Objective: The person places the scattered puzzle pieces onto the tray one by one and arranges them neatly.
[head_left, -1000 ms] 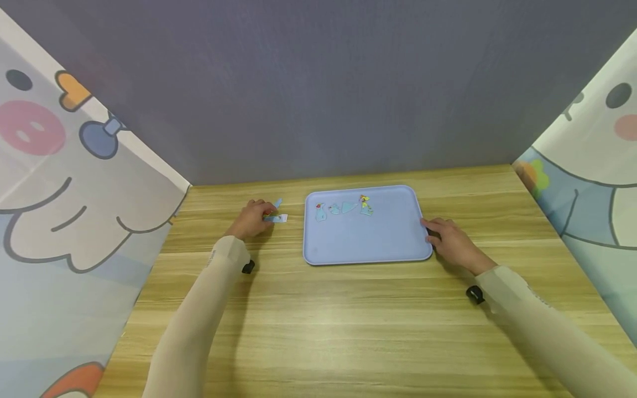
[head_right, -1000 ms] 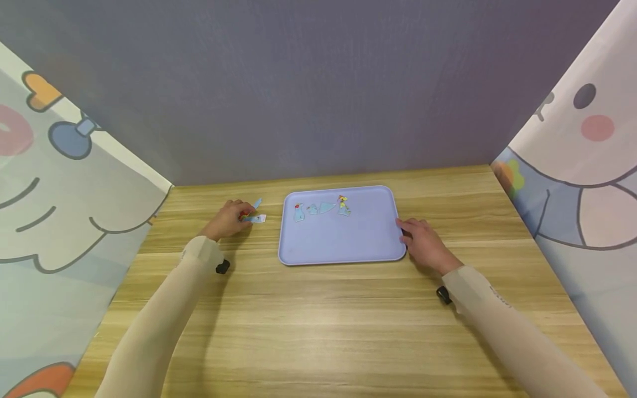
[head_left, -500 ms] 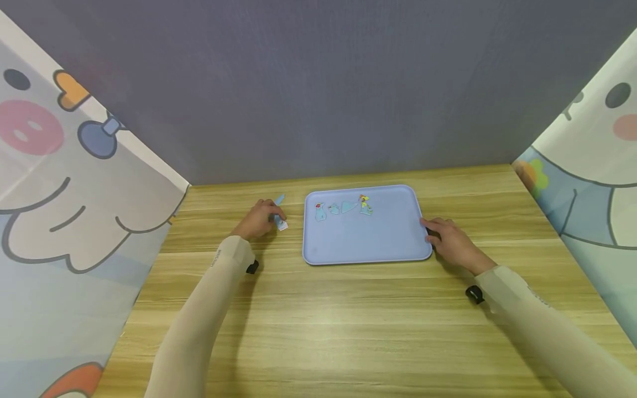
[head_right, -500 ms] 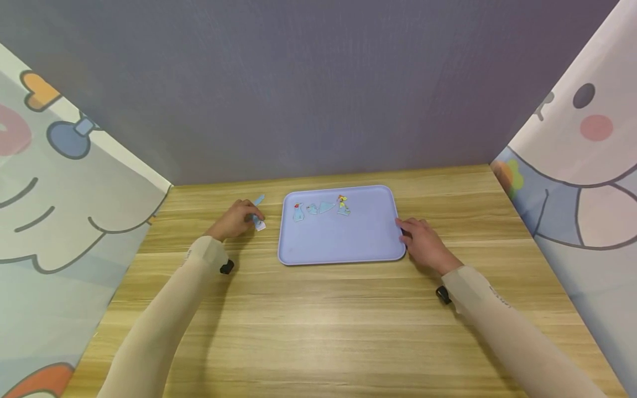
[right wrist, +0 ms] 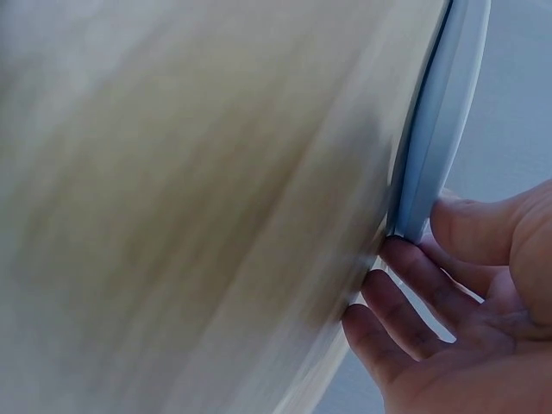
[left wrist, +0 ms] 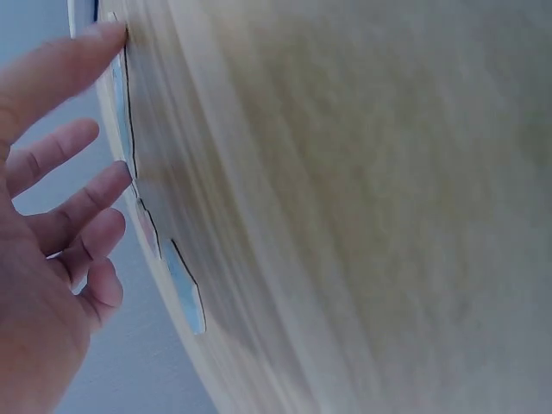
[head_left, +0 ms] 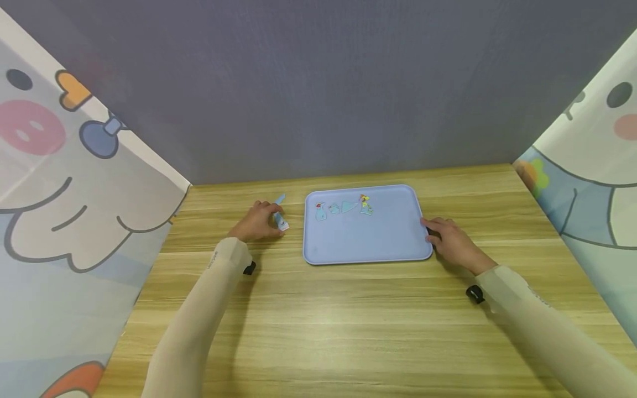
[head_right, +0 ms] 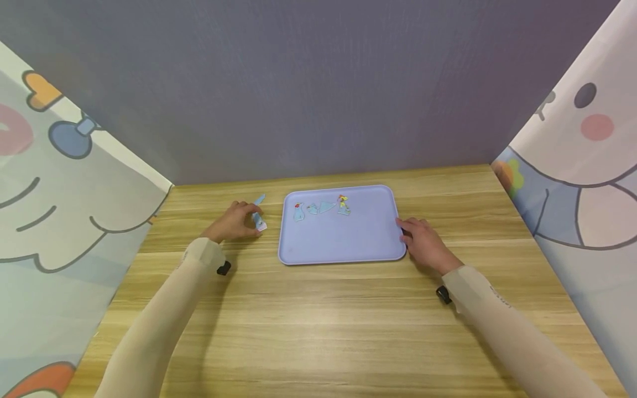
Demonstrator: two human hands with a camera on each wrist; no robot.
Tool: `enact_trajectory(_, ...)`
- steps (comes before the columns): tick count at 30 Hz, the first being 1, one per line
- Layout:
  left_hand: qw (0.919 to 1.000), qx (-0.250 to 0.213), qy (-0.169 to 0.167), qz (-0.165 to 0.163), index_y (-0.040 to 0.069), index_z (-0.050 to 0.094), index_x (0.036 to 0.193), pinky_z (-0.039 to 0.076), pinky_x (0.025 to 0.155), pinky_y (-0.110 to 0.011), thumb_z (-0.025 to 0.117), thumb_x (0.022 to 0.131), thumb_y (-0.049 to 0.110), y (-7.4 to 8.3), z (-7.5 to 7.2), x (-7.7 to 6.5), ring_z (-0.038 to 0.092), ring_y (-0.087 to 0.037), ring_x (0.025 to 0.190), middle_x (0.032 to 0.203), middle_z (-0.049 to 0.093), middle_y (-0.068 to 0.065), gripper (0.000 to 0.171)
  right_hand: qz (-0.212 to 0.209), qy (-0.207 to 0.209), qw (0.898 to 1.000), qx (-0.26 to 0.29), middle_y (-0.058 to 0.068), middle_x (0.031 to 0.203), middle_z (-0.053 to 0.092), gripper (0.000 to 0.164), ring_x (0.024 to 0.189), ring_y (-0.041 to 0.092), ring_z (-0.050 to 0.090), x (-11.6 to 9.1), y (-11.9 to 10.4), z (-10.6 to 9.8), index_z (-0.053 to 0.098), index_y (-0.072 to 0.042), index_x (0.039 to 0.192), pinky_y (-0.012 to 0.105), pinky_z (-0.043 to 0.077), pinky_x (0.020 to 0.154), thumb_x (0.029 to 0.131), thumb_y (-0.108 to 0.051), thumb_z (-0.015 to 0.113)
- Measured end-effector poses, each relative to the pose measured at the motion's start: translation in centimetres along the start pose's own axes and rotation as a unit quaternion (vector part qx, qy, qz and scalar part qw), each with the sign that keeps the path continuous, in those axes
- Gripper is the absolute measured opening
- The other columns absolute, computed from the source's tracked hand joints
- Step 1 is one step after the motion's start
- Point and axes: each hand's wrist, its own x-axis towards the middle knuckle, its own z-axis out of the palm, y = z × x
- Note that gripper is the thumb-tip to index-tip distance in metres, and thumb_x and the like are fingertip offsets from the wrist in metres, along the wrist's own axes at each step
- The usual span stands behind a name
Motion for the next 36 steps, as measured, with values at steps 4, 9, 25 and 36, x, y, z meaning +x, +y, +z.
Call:
enact_trajectory(4,1.0000,-0.002,-0.001,-0.001,0.011,0.058,0.124,0.036,0.092,-0.051,0.081,0.074,0.027,0.3,0.1,0.0,0.038,-0.034,0.111,0.122,0.053,-0.016,0.058,0.005,-0.006,1.000,-0.002,0.028,0.127,0.047,0.048,0.114,0.046,0.041,0.0,0.1,0.0,0.040,0.009,0.137,0.059,0.032,0.095,0.093,-0.001,0.056)
enact_trajectory(9,1.0000,-0.001,-0.002,0.000,0.011,0.057,0.125,0.033,0.095,-0.053,0.080,0.074,0.025,0.7,-0.1,-0.2,0.037,-0.035,0.116,0.123,0.053,-0.015,0.058,0.007,-0.008,1.000,-0.004,0.028,0.127,0.047,0.048,0.114,0.047,0.041,-0.1,0.0,0.0,0.040,0.009,0.137,0.059,0.033,0.095,0.093,-0.002,0.056)
enact_trajectory(25,0.9957,-0.004,0.061,0.069,0.008,0.064,0.105,0.030,0.097,-0.046,0.080,0.073,0.024,2.2,-0.7,0.5,0.040,-0.029,0.108,0.117,0.054,-0.012,0.039,0.006,-0.008,1.000,-0.003,0.029,0.128,0.046,0.049,0.116,0.048,0.040,-0.2,-0.1,-0.1,0.040,0.008,0.138,0.059,0.032,0.095,0.093,-0.002,0.056)
enact_trajectory(36,0.9946,0.000,0.065,0.082,0.009,0.063,0.107,0.033,0.097,-0.042,0.078,0.075,0.024,5.0,-1.3,1.0,0.039,-0.024,0.111,0.121,0.053,-0.007,0.039,0.010,-0.007,1.000,-0.002,0.030,0.129,0.046,0.048,0.117,0.048,0.039,-0.3,-0.4,-0.2,0.040,0.008,0.138,0.059,0.031,0.096,0.093,-0.002,0.055)
